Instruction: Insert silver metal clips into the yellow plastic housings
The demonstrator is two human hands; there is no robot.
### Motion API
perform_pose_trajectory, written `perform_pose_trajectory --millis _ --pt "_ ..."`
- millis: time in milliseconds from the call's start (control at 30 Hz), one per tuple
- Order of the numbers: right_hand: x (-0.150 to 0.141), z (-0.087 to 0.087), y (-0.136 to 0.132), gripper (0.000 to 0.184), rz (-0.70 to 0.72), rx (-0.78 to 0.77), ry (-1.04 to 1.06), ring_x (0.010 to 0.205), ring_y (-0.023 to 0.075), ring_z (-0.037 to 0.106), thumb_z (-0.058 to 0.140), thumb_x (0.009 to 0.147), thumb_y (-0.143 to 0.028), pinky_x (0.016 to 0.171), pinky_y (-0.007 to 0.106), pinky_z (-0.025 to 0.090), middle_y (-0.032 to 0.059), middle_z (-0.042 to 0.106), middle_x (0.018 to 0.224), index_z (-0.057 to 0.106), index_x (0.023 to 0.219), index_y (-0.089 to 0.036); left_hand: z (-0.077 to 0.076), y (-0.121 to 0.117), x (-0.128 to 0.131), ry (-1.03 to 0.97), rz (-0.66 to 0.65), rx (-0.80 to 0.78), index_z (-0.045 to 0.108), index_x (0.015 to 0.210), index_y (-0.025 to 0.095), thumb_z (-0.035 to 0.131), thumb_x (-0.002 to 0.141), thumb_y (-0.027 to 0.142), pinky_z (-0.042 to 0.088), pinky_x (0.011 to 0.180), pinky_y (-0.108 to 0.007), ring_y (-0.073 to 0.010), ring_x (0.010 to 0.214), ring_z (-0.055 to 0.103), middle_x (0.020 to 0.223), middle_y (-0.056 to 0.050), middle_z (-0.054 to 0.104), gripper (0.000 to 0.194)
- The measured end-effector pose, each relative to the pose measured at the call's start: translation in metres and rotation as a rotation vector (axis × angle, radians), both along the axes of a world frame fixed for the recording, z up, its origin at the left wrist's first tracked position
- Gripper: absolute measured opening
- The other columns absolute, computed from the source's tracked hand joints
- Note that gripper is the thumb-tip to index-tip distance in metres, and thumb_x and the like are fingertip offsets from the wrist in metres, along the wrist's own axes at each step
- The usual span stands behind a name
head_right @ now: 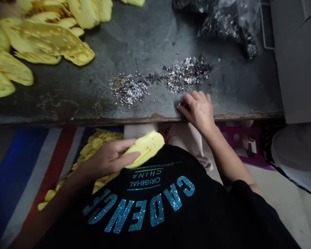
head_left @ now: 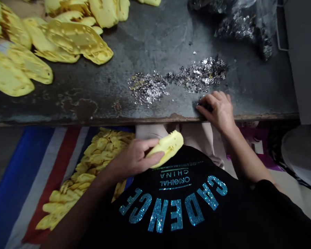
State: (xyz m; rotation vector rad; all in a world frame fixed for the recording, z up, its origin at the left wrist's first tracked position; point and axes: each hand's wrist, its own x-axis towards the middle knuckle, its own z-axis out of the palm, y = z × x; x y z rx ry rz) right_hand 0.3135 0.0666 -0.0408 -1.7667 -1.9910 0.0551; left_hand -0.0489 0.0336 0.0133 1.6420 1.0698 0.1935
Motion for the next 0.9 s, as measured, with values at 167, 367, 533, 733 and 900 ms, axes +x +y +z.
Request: perform_pose_trajectory --millis 167,367,533,733,900 --pt "0.003 -0.001 -0.004 0.013 0.153 0.031 0.052 0.1 0.0315 0.071 0.074 0.11 -0.033 0.092 0.047 0.052 0.0063 0.079 0.098 0.085 0.104 -0.027 0.002 -0.012 0.005 0.049 -0.051 -0.136 0.08 0.107 0.022 0.081 0.1 0.059 0.053 0.065 -0.025 -0.0182 0.076 0.071 0.09 -0.001 0.08 0.038" --pt "-0.005 0.028 -0.028 0.012 0.276 0.09 0.352 0.096 0.0254 0.08 0.078 0.11 -0.025 0.087 0.042 0.057 0.0029 0.086 0.1 0.089 0.113 -0.029 -0.004 -0.015 0.022 -0.202 0.42 -0.205 0.074 0.126 0.019 0.088 0.097 0.065 0.063 0.058 -0.026 -0.0188 0.072 0.072 0.101 -0.005 0.08 0.056" --pt "-0.033 0.059 -0.049 0.008 0.433 0.08 0.51 0.09 0.0225 0.084 0.084 0.11 -0.026 0.084 0.04 0.062 0.0004 0.091 0.103 0.089 0.113 -0.031 -0.004 -0.018 0.043 -0.478 0.494 -0.222 0.067 0.14 0.025 0.085 0.105 0.056 0.06 0.05 -0.023 -0.0161 0.066 0.073 0.104 -0.003 0.08 0.051" --pt "-0.047 0.064 -0.06 0.014 0.47 0.072 0.615 0.089 0.0228 0.084 0.087 0.105 -0.021 0.082 0.04 0.069 0.0003 0.09 0.101 0.089 0.115 -0.031 -0.003 -0.027 0.05 -0.633 0.536 -0.246 0.068 0.139 0.027 0.082 0.109 0.05 0.063 0.048 -0.023 -0.0168 0.068 0.077 0.113 -0.004 0.081 0.041" --pt "-0.051 0.066 -0.059 0.015 0.513 0.087 0.579 0.091 0.0236 0.085 0.087 0.104 -0.019 0.082 0.041 0.071 0.0013 0.089 0.101 0.088 0.114 -0.031 0.0 -0.033 0.051 -0.664 0.543 -0.246 0.066 0.131 0.027 0.083 0.107 0.047 0.065 0.048 -0.024 -0.0196 0.072 0.082 0.113 -0.003 0.081 0.036"
